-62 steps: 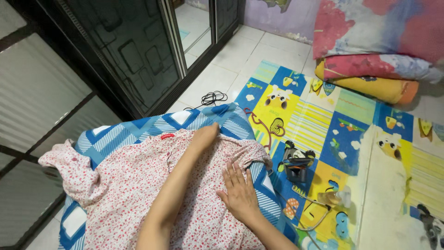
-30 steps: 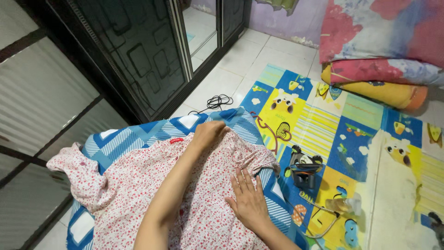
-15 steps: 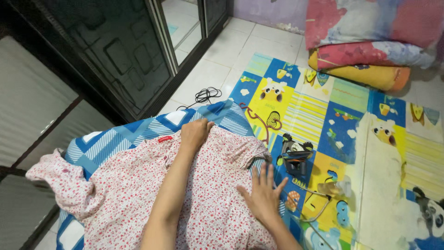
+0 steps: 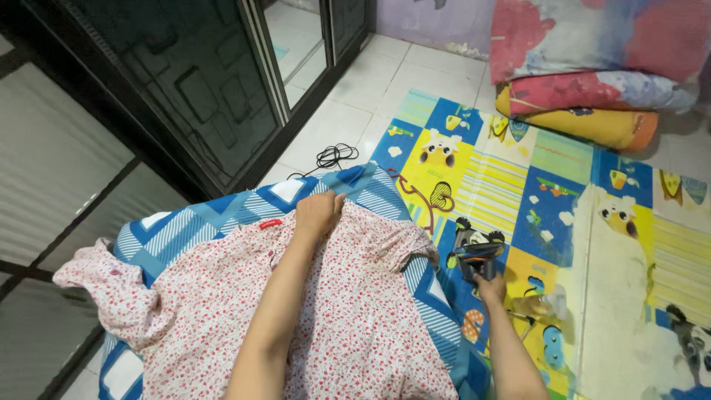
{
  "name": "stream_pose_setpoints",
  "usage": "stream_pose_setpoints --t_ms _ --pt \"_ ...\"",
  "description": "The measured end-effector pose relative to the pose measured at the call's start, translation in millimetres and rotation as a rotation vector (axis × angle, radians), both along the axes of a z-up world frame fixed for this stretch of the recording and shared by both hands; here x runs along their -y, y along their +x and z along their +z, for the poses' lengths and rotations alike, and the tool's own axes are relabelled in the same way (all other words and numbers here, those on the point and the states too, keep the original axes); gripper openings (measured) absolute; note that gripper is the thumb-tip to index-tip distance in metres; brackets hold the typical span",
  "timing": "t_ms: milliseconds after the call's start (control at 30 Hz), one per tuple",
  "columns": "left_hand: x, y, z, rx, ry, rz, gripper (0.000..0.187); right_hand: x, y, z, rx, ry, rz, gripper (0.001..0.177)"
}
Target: The person irons a pink floral dress on a blue patterned ironing board. They smooth the fabric, use an iron to press the garment, and adjust the dress's position to ensure even ironing.
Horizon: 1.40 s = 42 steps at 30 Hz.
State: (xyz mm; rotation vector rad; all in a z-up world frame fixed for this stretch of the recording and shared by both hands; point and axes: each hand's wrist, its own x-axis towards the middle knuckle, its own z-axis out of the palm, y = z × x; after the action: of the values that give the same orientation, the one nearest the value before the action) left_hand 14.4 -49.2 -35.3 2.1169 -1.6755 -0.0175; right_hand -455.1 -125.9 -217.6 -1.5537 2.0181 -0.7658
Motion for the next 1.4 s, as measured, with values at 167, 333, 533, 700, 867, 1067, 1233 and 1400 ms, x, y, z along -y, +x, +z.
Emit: stream_pose_setpoints --t_ms 167,333,533,700,867,1067,1233,1400 --pt "6.4 40.9 6.2 -0.167 0.373 0.048 0.064 21.4 0.7 31.8 0.059 -0.125 0.016 0.039" --pt "0.7 86.5 -7.7 -0.241 0.452 -0.033 0.062 3.1 -1.7 128.6 -0.243 -0.099 0.287 0.044" --pt "-13.1 86.4 2.2 -0.318 0.475 -0.1 0.06 -77.6 45.3 287.0 -0.479 -0.333 0.511 0.048" --pt "-26.8 79.5 12.6 -0.276 0.386 -0.112 0.063 -137.8 108.5 351.2 -0.624 -0.166 0.68 0.05" --pt "-34.0 75.1 9.0 -0.29 0.294 -0.076 0.047 -180.1 158.2 326.8 -0.534 -0.199 0.983 0.043" --pt "-49.5 71.0 18.7 -0.254 0.168 -0.006 0.041 -188.7 191.8 295.3 -0.563 -0.189 0.968 0.041" --pt "-60.7 71.4 22.4 -0.224 0.095 0.057 0.038 -183.7 204.9 297.2 -0.617 -0.086 0.828 0.042" --pt "-58.3 72.2 15.9 -0.184 0.079 0.073 0.04 -183.0 214.5 295.2 -0.538 -0.211 1.018 0.043"
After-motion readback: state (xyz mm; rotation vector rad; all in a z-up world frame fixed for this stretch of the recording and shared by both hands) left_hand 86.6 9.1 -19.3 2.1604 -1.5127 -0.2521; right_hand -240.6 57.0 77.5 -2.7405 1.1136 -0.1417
